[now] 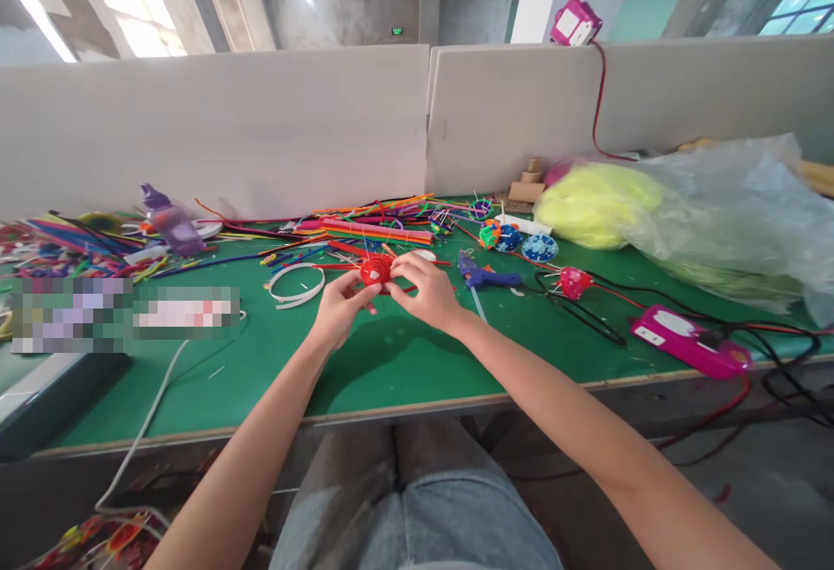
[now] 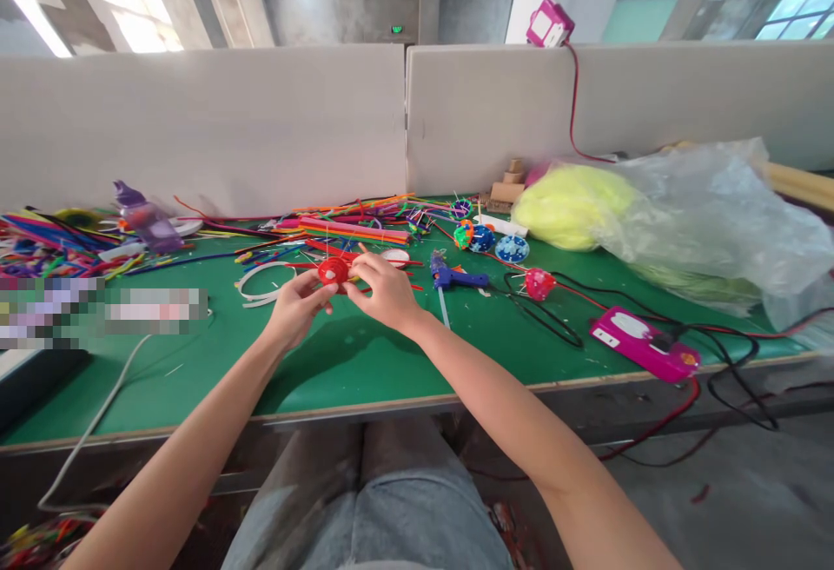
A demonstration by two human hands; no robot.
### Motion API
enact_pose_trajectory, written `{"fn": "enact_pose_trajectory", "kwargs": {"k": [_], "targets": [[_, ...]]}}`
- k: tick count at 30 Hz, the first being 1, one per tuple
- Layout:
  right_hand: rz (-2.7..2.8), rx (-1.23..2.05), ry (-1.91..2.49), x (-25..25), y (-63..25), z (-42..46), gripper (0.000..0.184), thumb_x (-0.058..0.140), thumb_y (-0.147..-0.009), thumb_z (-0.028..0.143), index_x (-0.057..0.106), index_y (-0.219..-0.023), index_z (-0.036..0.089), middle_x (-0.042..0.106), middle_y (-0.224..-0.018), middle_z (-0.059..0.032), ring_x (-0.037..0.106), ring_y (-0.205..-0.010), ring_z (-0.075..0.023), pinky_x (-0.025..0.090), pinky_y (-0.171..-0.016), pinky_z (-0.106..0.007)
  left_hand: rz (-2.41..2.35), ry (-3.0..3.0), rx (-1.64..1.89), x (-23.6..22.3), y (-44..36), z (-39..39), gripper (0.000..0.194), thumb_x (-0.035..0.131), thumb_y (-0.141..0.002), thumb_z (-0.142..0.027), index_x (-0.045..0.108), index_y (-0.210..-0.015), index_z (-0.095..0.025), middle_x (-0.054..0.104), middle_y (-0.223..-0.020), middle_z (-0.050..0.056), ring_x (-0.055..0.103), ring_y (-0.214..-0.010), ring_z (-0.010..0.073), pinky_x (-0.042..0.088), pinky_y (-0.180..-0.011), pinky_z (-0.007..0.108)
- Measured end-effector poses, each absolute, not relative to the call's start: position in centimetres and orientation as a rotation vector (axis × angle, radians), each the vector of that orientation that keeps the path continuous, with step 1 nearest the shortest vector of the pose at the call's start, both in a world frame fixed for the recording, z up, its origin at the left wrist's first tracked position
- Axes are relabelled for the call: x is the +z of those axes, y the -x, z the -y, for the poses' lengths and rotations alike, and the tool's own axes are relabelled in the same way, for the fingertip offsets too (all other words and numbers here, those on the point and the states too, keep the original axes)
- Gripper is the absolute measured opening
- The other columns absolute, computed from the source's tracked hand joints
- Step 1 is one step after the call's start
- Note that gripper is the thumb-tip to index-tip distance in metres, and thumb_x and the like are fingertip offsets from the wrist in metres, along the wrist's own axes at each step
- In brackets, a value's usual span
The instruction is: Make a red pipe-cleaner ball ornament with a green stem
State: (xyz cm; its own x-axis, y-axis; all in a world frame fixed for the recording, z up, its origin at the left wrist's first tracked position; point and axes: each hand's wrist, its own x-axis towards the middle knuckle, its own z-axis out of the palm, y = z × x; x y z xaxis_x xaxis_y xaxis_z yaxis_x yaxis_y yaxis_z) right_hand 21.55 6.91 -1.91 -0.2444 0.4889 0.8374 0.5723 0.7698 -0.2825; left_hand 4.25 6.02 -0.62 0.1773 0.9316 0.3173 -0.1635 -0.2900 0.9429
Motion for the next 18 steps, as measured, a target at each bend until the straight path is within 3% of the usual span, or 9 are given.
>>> {"fn": "enact_pose_trajectory", "kwargs": {"k": [5,18], "targets": [[1.881,-0.113,0.865,-1.88,-21.09,-6.60,0.012,0.054,-0.088,0.028,0.063,-0.087,0.020,0.067,-0.102,-0.0071,0.062,-0.102,-0.0212,0.050,-0.076,-0.030,-0.795,-1.361,1.295,-0.58,-4.29,-5.84,0.030,0.074,-0.073,-0.041,0.069,-0.084,-0.013,0.069,-0.082,0.007,0.066,-0.077,0.0166,0.050,-0.049,0.018],[1.925,-0.514,0.988,-2.04,-20.61,-6.54,0.013,0.048,-0.085,0.018,0.054,-0.073,0.019,0.064,-0.075,-0.0056,0.059,-0.075,-0.0180,0.038,-0.058,-0.028,-0.798,-1.450,1.273,-0.88,-4.50,-5.81,0.033,0.075,-0.072,-0.041,0.071,-0.092,-0.015,0.069,-0.089,0.006,0.065,-0.077,0.0162,0.055,-0.051,0.020]]}}
